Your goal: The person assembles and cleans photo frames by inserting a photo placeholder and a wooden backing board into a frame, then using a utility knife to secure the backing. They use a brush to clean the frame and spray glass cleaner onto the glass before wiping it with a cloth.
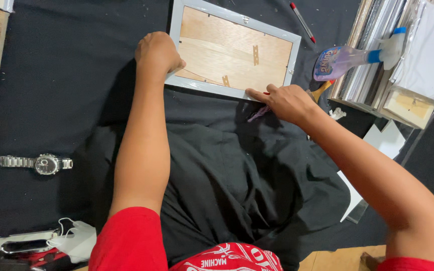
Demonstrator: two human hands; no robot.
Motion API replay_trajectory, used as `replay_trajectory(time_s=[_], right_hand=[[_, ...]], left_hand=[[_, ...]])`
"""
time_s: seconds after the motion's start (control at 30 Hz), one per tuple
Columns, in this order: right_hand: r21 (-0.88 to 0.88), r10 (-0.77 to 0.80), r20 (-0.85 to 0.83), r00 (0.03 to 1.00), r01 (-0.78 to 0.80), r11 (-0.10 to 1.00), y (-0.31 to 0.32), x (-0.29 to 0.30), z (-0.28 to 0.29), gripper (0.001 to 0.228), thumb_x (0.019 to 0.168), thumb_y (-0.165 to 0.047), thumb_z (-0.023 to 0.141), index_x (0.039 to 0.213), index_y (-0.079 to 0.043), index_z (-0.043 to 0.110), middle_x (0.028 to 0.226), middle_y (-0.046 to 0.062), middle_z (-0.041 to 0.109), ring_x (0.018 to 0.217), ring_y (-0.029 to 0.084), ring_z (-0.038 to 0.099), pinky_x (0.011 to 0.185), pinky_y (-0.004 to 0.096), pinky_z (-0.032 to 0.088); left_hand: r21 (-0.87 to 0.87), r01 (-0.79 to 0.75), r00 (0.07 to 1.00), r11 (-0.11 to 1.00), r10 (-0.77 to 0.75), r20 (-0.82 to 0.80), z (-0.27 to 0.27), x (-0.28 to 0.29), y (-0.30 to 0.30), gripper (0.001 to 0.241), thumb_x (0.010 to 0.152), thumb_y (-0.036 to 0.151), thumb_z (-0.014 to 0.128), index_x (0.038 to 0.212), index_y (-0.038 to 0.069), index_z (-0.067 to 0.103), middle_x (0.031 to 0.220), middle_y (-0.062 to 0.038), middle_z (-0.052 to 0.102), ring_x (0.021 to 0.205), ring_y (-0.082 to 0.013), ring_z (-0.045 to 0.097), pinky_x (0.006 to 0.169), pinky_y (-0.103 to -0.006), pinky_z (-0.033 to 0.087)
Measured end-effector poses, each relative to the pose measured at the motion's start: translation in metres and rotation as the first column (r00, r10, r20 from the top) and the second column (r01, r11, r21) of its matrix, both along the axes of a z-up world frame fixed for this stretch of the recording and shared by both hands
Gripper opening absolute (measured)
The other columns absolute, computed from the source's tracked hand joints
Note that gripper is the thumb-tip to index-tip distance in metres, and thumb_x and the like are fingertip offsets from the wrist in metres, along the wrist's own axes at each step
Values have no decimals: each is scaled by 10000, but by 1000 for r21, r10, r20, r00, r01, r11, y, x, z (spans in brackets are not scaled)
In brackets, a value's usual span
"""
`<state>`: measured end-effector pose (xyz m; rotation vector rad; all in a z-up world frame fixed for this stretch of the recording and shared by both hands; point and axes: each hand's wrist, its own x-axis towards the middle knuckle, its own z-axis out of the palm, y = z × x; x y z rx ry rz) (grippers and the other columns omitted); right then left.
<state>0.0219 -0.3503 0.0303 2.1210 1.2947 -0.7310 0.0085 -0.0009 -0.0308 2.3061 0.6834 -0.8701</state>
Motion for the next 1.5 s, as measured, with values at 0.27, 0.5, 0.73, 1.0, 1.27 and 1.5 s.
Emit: replay_trajectory(time_s=[0.27, 0.5, 0.73, 1.0, 1.27, 1.5], right_hand=[[39, -32, 21, 999, 31, 999, -28, 3, 9, 848, 843, -52, 563, 1587, -372, 311, 894, 70, 615, 584, 337, 691, 408, 465, 425], [-127, -46, 35, 998, 50, 991, -61, 8, 11, 832, 924, -68, 530, 1646, -360, 238, 884, 79, 576, 540, 293, 645, 396, 433, 395], [-217, -174, 23, 984, 175, 960, -71, 5, 23, 782, 978, -110, 523, 1640, -404, 227, 1012, 89, 621, 715, 324, 701, 481, 446, 504], [-151, -354, 62, 933, 359, 921, -11, 17, 68, 821, 968, -93, 481, 1681, -387, 200, 1000, 113, 596, 541, 327, 597, 428, 435, 444], [242, -271, 88, 959, 243, 939, 76, 78, 35, 721, 1015, -54, 473, 1673, -265, 264, 973, 132, 642, 433, 368, 472, 347, 443, 307], [272, -153, 73, 985, 128, 954, 154, 113, 4, 997, 797, 73, 586, 1662, -327, 294, 1004, 111, 641, 503, 401, 601, 343, 464, 371]], left_hand=[[8, 27, 1000, 1000, -27, -2, 4, -1, 1, 705, 809, 420, 905, 1315, 17, 626, 1355, -173, 630, 1239, -378, 602, 975, -469, 527], [7, 31, 1000, 999, -31, 2, 7, -3, 0, 731, 818, 429, 901, 1338, 6, 609, 1370, -188, 614, 1241, -393, 595, 966, -482, 529], [32, 42, 998, 999, -40, -39, 8, -1, -1, 699, 833, 450, 883, 1317, 18, 623, 1334, -162, 638, 1218, -363, 616, 949, -456, 533], [157, -29, 982, 987, -1, 189, -20, -1, -13, 869, 691, 455, 943, 1321, 37, 513, 1335, -193, 567, 1205, -397, 588, 917, -481, 547], [320, 209, 879, 924, -321, 353, 3, -3, -68, 1112, 782, 637, 817, 1603, 89, 305, 1678, -186, 126, 1520, -424, 132, 1138, -583, 327], [313, 263, 893, 913, -353, 278, 3, 0, -68, 1073, 772, 611, 804, 1572, 87, 318, 1674, -167, 174, 1530, -388, 139, 1102, -601, 339]])
